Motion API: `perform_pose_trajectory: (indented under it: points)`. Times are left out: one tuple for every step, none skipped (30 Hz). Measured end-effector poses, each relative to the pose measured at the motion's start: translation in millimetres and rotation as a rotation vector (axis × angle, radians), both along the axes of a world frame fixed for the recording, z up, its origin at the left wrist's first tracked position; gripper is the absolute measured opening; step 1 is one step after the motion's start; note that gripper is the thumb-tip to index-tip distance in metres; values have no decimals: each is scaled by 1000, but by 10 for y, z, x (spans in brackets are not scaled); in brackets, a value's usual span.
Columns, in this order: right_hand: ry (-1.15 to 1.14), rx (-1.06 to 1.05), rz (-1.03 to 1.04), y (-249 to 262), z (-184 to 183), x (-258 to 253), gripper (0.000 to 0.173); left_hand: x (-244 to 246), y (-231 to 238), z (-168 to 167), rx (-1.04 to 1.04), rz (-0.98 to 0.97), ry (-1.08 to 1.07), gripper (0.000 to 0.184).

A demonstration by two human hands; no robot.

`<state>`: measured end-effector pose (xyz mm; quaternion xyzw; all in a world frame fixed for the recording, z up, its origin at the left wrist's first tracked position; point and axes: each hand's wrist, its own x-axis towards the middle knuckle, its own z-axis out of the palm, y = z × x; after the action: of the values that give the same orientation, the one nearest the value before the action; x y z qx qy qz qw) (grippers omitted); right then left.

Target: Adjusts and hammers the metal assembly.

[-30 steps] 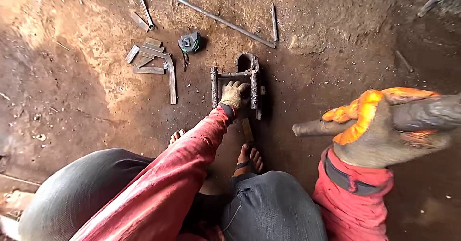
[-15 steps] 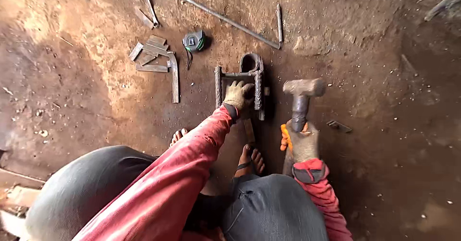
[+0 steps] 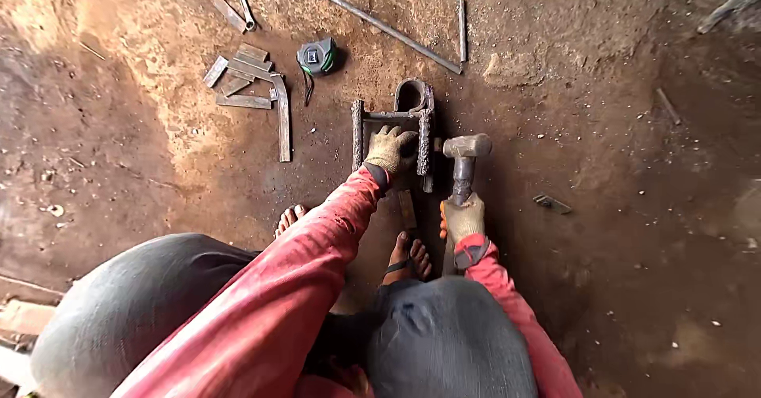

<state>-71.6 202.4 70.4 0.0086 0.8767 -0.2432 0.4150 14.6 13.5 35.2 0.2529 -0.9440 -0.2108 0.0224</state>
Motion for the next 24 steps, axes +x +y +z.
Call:
perform_pose_trajectory:
  points:
    - [-72,-38,-86,-15,-11,-19,38,-17,-76,-295,94,32,76,48]
    - [-99,-92,-160,-87,12,-75,36,-134,-245,-403,187,63,11,55]
    - [-111,-115,-209,-25,94,-35,35,-165,-303,-439,260,88,-55,59]
    - [-111,-125,-245,128,204,34,33,-96,-177,-429,322,101,-117,60]
    - [-85,-186,-260,168,291,7,34,-79,-119,-433,323,109,-129,59]
    - [-23,-299,-261,122,377,-75,31,-156,-224,-433,290,106,-110,58]
    - [53,-436,-256,141,487,-124,25,-187,-259,-436,272,99,-107,57]
    - [133,-581,-231,182,627,-163,21,-152,-204,-440,269,95,-121,56]
    - [224,-737,-194,179,766,-243,19,-139,-178,-444,254,94,-131,55]
    - [325,-880,-154,146,920,-343,18,-157,-195,-446,235,94,-131,54]
    - [428,-1006,-115,115,1079,-447,19,-164,-196,-448,227,96,-132,54]
    - [527,-1116,-86,80,1233,-553,21,-164,-193,-456,215,101,-131,54]
    - [615,-1205,-73,28,1380,-652,23,-163,-187,-464,209,103,-131,53]
    - [687,-1288,-98,-41,1479,-748,23,-163,-186,-469,209,102,-135,53]
    - [738,-1356,-148,-127,1523,-825,20,-166,-196,-472,207,100,-130,53]
    - [779,-1380,-197,-214,1518,-854,18,-164,-202,-478,210,99,-118,52]
    - [802,-1356,-225,-269,1450,-813,18,-162,-199,-482,215,99,-104,51]
    - [821,-1255,-234,-290,1298,-711,20,-164,-194,-487,213,97,-95,50]
    - [817,-1049,-226,-269,1060,-556,24,-173,-197,-487,216,95,-98,50]
    - [729,-745,-185,-216,780,-369,32,-178,-207,-488,218,96,-109,50]
    - [522,-437,-107,-162,508,-217,40,-166,-215,-486,218,98,-118,51]
    - [287,-209,-37,-114,246,-130,41,-152,-209,-487,226,101,-124,52]
    - [75,-85,-43,-57,73,-76,40,-125,-169,-490,242,108,-120,53]
    - [-57,-71,-117,-22,5,-51,39,-108,-149,-493,257,119,-96,54]
